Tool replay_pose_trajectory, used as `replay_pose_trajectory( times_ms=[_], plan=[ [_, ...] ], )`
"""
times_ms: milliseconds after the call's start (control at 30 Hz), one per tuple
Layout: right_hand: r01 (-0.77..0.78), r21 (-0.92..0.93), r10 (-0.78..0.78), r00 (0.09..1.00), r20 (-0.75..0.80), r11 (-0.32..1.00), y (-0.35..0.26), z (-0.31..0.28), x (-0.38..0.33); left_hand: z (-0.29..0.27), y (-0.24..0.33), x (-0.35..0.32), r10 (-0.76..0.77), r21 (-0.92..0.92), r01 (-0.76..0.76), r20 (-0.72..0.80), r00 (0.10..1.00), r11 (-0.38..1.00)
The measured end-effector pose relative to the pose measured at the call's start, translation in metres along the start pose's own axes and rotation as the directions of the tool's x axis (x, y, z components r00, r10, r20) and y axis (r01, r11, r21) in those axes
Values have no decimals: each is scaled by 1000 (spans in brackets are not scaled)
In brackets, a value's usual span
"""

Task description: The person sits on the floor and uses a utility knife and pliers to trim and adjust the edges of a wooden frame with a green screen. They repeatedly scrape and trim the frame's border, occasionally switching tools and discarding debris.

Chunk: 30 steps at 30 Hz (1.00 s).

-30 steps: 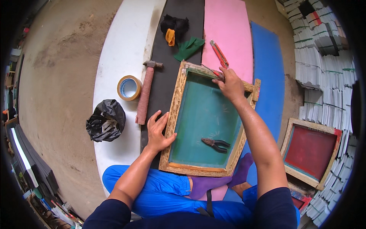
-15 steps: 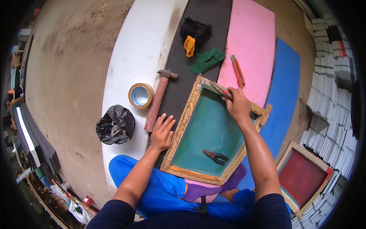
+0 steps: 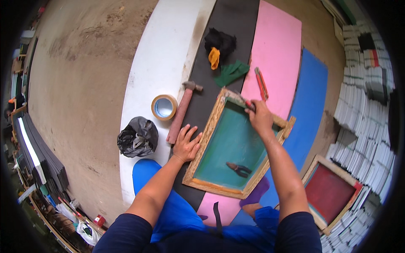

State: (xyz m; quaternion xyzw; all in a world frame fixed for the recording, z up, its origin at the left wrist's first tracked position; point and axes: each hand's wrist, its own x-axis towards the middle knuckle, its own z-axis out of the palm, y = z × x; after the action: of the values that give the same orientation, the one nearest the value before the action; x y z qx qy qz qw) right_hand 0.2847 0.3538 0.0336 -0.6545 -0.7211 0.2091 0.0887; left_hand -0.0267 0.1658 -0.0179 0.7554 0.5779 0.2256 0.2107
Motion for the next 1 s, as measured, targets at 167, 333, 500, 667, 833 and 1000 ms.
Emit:
replay_pose_trajectory(
  times_ms=[167,333,500,667,833,1000],
  plan=[
    [-66,170,95,981,-172,983,-27,-6,-14,3,-5,5,52,-1,-52,-78,996,999],
    [-86,215,131,970,-204,973,-69,-37,-63,11,-8,1,46,-34,-52,-154,987,998],
    [-124,94,139,976,-168,988,-112,-73,-119,13,2,-12,1,-44,-4,-60,998,999],
    [-141,109,154,981,-119,984,-135,-87,-154,14,6,-19,-48,-39,48,8,999,998],
    [-146,208,164,984,-73,967,-141,-78,-167,11,8,-25,-9,-67,12,40,999,998],
    [-155,233,163,986,-17,960,-149,-51,-161,8,-7,-19,-15,-85,19,51,999,996]
  ],
)
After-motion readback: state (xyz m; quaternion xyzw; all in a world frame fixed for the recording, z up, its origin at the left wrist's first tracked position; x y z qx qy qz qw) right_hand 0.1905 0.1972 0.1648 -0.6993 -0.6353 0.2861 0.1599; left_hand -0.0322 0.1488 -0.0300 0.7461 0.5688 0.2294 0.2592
